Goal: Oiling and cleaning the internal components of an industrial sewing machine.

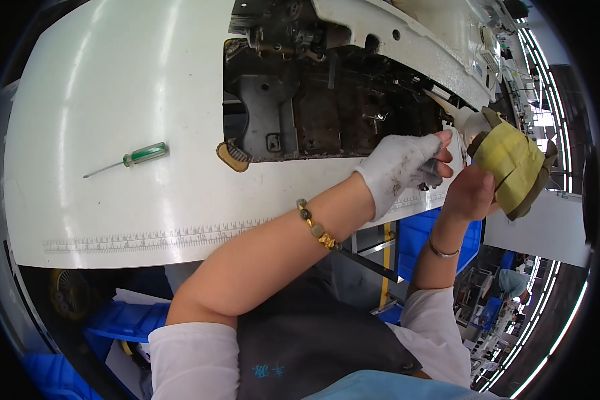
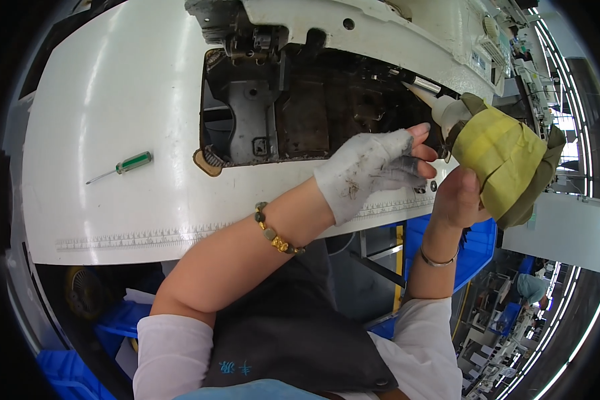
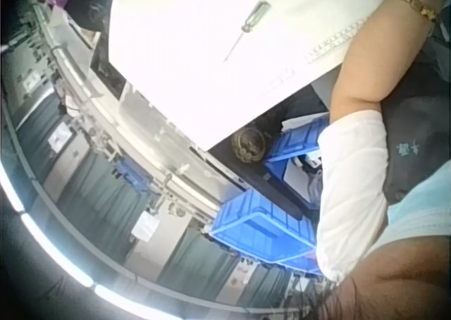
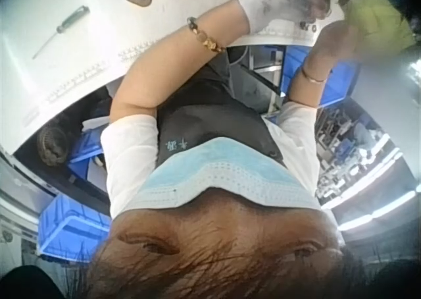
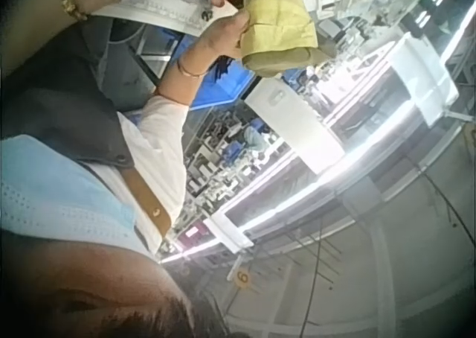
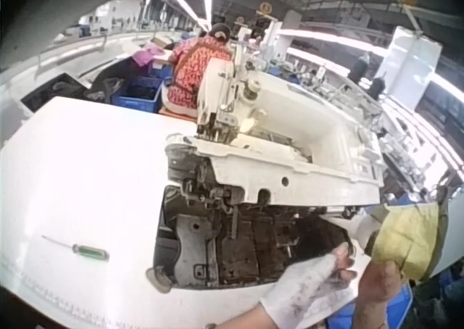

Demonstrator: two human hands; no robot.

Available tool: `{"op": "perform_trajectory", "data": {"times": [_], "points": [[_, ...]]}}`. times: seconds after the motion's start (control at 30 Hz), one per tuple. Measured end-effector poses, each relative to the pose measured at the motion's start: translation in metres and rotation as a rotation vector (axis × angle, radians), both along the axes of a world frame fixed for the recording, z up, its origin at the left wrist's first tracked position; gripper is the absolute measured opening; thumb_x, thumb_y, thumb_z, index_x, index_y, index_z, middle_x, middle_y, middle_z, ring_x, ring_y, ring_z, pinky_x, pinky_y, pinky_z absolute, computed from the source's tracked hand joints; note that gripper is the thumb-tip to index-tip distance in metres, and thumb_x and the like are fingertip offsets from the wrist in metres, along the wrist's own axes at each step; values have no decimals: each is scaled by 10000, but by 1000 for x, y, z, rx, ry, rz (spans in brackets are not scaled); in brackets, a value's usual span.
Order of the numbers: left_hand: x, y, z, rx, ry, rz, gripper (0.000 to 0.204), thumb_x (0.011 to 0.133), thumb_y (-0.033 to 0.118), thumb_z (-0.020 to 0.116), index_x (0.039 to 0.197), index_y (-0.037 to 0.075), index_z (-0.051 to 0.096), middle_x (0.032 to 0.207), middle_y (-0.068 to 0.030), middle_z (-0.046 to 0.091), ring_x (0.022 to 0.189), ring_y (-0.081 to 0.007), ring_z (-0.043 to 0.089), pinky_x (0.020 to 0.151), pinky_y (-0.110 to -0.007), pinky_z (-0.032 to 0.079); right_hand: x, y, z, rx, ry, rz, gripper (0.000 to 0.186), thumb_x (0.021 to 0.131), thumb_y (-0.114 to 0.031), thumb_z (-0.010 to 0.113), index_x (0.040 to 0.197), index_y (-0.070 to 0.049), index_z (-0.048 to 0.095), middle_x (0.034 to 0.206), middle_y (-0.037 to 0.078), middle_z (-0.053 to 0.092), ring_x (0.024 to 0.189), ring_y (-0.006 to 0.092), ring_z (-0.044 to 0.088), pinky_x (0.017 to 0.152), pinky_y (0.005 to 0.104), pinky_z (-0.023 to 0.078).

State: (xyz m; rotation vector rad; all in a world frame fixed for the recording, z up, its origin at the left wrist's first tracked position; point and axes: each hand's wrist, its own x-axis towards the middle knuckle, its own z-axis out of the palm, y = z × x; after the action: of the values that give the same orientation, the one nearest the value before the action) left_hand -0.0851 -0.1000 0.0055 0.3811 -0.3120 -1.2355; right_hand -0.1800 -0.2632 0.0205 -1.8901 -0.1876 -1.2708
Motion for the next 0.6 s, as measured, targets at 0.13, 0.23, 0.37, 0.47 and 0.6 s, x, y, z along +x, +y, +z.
{"op": "perform_trajectory", "data": {"times": [0.13, 0.23, 0.37, 0.47, 0.6], "points": [[-4, -12, -10, 229, 92, 54, 309, 889, 335, 571, 927, 35, 634, 783, -45, 636, 789, -143, 597, 796, -291, 466, 8, 0, 3, -53, -71, 101, 530, 808, -20, 548, 1310, -7, 376, 1303, 128, 447, 1198, 280, 449, 1049, 467, 323], [-3, -15, -14, 252, 93, 70, 259, 881, 286, 588, 910, 34, 638, 748, -37, 634, 745, -135, 593, 742, -263, 467, 8, 2, 1, -74, -73, 65, 497, 818, -18, 547, 1292, -3, 399, 1295, 124, 453, 1193, 275, 452, 1045, 461, 330], [-2, -20, -17, 295, 174, 129, 197, 870, 211, 605, 914, 23, 644, 753, -42, 632, 709, -127, 591, 712, -248, 472, 10, 8, -3, -10, -81, 47, 447, 835, -19, 549, 1266, 3, 433, 1278, 114, 463, 1181, 263, 461, 1036, 449, 344], [-3, -20, -18, 302, 155, 110, 167, 874, 167, 599, 910, 10, 642, 758, -48, 629, 693, -125, 591, 692, -257, 489, 14, 10, 7, -47, -136, -14, 440, 842, -9, 544, 1267, 1, 434, 1260, 110, 482, 1167, 253, 474, 1033, 433, 348], [-6, -23, -19, 273, 202, 113, 124, 874, 121, 588, 891, 11, 645, 762, -43, 628, 692, -118, 591, 653, -238, 490, 21, 19, 22, -19, -151, -71, 498, 779, 45, 601, 1253, -1, 458, 1241, 96, 502, 1147, 248, 497, 981, 410, 419]]}}
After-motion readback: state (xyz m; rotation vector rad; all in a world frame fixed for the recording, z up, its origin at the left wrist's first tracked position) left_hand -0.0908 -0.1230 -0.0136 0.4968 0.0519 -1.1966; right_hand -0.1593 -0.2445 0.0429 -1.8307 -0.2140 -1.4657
